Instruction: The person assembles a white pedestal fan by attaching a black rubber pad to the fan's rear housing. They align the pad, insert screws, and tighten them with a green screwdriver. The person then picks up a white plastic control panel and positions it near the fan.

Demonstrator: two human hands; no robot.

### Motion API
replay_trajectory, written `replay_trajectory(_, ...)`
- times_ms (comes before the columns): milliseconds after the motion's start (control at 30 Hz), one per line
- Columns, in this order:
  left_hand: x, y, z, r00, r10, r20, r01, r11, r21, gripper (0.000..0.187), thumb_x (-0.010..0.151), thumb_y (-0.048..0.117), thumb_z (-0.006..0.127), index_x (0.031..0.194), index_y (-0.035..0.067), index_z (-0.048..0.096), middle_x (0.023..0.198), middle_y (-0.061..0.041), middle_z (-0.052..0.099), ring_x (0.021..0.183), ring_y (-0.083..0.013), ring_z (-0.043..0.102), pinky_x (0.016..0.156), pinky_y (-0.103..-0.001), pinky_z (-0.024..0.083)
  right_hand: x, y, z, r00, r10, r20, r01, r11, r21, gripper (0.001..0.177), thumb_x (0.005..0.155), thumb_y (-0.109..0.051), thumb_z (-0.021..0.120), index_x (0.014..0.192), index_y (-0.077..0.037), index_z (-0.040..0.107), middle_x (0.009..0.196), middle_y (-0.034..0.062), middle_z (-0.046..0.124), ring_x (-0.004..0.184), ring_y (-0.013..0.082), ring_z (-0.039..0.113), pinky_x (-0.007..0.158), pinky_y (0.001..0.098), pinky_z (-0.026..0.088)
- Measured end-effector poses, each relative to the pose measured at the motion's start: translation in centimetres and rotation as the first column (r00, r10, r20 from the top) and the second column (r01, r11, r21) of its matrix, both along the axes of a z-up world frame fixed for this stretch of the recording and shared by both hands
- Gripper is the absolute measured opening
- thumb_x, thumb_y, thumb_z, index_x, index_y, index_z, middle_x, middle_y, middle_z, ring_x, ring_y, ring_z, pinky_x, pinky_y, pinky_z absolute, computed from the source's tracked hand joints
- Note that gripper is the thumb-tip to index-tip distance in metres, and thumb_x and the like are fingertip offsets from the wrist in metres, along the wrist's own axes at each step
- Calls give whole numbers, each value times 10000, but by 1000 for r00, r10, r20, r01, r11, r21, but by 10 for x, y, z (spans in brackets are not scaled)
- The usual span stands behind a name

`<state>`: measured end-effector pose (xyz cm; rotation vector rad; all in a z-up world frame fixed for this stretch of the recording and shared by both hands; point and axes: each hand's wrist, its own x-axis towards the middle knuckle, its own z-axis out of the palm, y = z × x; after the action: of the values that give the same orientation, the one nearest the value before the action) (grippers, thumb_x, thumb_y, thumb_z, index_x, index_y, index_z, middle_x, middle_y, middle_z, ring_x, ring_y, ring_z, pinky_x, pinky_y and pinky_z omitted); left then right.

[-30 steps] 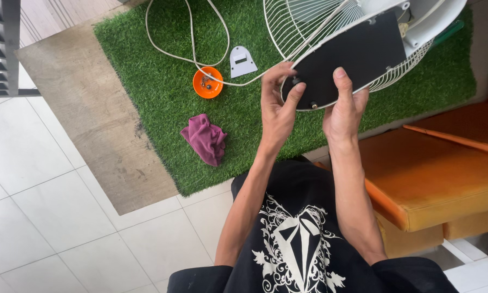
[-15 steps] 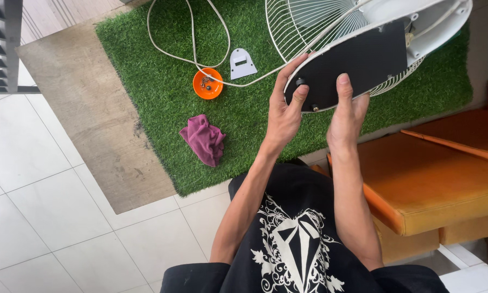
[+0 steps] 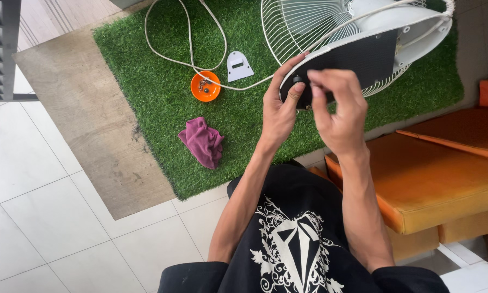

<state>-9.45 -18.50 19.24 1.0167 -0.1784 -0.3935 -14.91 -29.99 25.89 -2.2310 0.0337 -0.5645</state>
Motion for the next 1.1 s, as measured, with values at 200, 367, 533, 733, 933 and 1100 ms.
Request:
replay_trajectory(200, 6, 8, 10, 998, -39, -40, 41, 999, 32, 445, 1083, 145, 616, 1504, 34, 524, 1529, -125, 575, 1358, -234, 602, 1146, -382, 547, 16, 3, 16, 998, 33, -55, -36, 999, -42, 216, 1019, 2, 751, 1211, -95, 748, 1139, 66, 654, 999, 223, 691, 833, 326, 616)
replay_trajectory(367, 10, 13, 17, 998, -58, -10, 58, 998, -10, 453, 1083, 147, 639, 1505, 26, 530, 1524, -124, 570, 1386, -226, 572, 1209, -392, 490, 17, 5, 7, 1000, -19, -7, 18, 995, -95, 196, 1018, -32, 789, 1191, -118, 753, 1103, 34, 674, 977, 213, 701, 817, 338, 615)
replay_trajectory(533, 11, 11, 20, 996, -84, 0, 84, 994, -75, 498, 1082, 158, 620, 1540, 5, 501, 1528, -132, 536, 1405, -223, 536, 1253, -394, 458, 19, 5, -2, 994, -94, 58, 98, 992, -81, 135, 1014, -79, 821, 1119, -94, 737, 1078, 42, 686, 953, 216, 699, 785, 342, 601)
replay_trajectory(733, 8, 4, 24, 993, -69, -92, 47, 974, -220, 448, 1120, 121, 524, 1544, -2, 446, 1612, -136, 481, 1462, -237, 515, 1250, -389, 456, 25, 4, 3, 990, -104, 98, 113, 988, -101, 155, 1025, -110, 832, 1094, -75, 698, 1077, 60, 683, 948, 224, 703, 783, 345, 597)
replay_trajectory(933, 2, -3, 27, 999, 37, -1, -37, 999, -36, 389, 1165, 128, 482, 1533, 4, 471, 1521, -129, 540, 1355, -192, 559, 1198, -342, 486, 26, 5, 14, 996, -53, 68, 60, 993, -103, 193, 1056, -116, 804, 1194, -59, 683, 1107, 65, 681, 978, 218, 700, 813, 339, 612)
replay_trajectory(1100, -3, -7, 30, 995, 74, -62, -76, 996, -40, 385, 1158, 132, 485, 1525, 14, 480, 1492, -116, 581, 1312, -176, 597, 1122, -320, 524, 25, 5, 22, 996, -62, 59, 72, 979, -193, 125, 1030, -94, 822, 1130, -78, 748, 1067, 62, 702, 971, 229, 707, 788, 341, 602)
